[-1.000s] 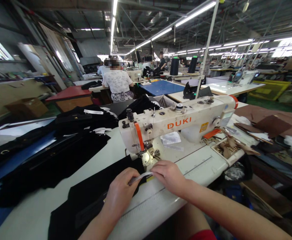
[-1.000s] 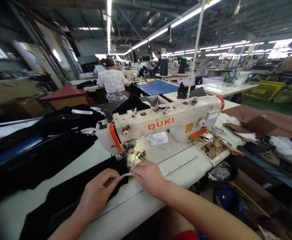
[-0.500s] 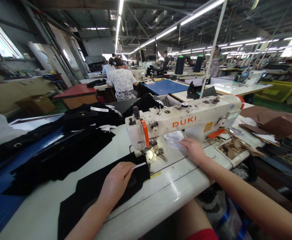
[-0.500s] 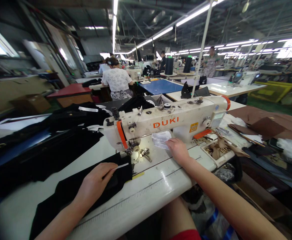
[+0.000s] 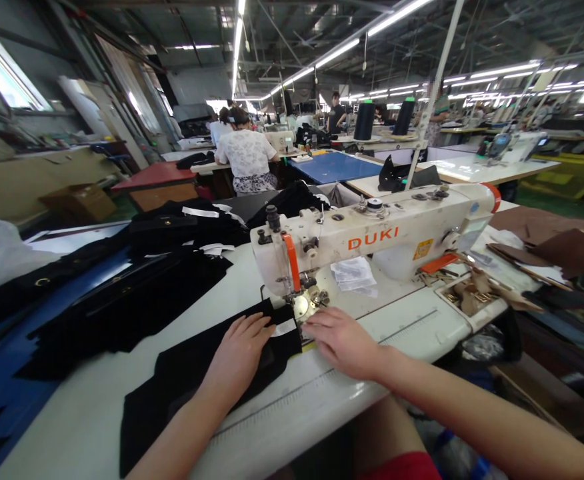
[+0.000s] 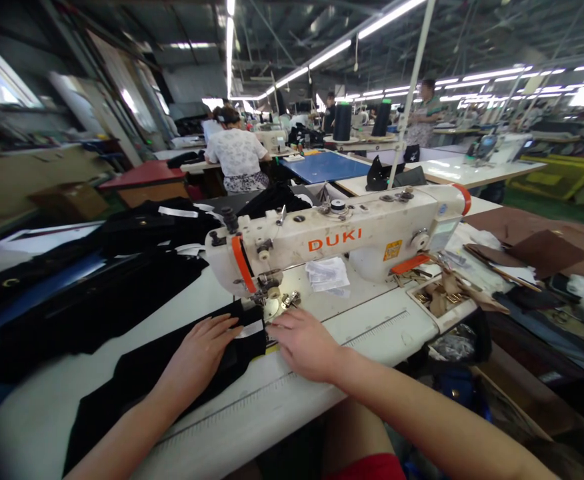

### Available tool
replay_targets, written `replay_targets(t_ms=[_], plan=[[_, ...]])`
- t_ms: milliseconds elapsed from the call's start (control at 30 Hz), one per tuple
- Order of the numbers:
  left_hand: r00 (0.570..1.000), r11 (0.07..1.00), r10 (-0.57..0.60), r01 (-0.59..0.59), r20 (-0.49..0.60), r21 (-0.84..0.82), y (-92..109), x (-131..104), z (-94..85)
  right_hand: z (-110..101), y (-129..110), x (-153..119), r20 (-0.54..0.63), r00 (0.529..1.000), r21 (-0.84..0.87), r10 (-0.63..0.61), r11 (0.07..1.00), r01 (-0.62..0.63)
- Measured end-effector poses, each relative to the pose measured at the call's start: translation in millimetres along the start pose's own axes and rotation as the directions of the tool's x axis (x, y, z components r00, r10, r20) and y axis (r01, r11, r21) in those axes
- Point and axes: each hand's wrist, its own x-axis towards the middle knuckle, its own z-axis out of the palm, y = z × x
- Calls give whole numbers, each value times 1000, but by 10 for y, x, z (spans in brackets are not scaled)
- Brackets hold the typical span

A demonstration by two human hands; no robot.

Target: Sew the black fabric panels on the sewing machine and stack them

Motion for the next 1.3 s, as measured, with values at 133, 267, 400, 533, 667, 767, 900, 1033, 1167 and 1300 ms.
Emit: replay_targets(t_ms=[133, 267, 400, 533, 667, 767, 900, 1033, 1167, 1300], plan=[[998, 1000, -22, 22, 63, 5, 12, -18, -32, 228, -92, 191, 65, 997, -70, 44, 997, -40], [999, 999, -30, 29, 28, 15, 72, -6, -50, 292, -45, 241, 81, 996, -127, 25, 992, -15], [999, 999, 42, -41, 22, -36, 183, 97, -42, 270, -50, 228, 88, 996, -129, 28, 992, -16], [997, 994, 33, -26, 63, -109, 243, 179, -18, 260, -50, 230, 88, 996, -111, 33, 994, -23], [1000, 982, -5, 2, -14, -191, 220, 144, 29, 249, -25, 204, 86, 996, -102, 7, 995, 2], [997, 971, -53, 40, -52, -237, 202, 110, 43, 237, -33, 140, 74, 996, -67, -52, 996, 57], [996, 963, -87, 75, -35, -258, 216, 138, 1, 232, -98, 43, 71, 985, -17, -160, 987, 161], [1000, 984, -1, -1, -9, -177, 242, 190, -18, 238, -153, -11, 69, 981, -2, -184, 983, 185], [998, 996, 58, -57, 11, -73, 257, 210, 18, 229, -164, -25, 79, 983, 17, -165, 986, 165], [998, 997, 67, -67, 18, -35, 274, 203, 33, 221, -166, -21, 90, 983, 18, -160, 987, 159]])
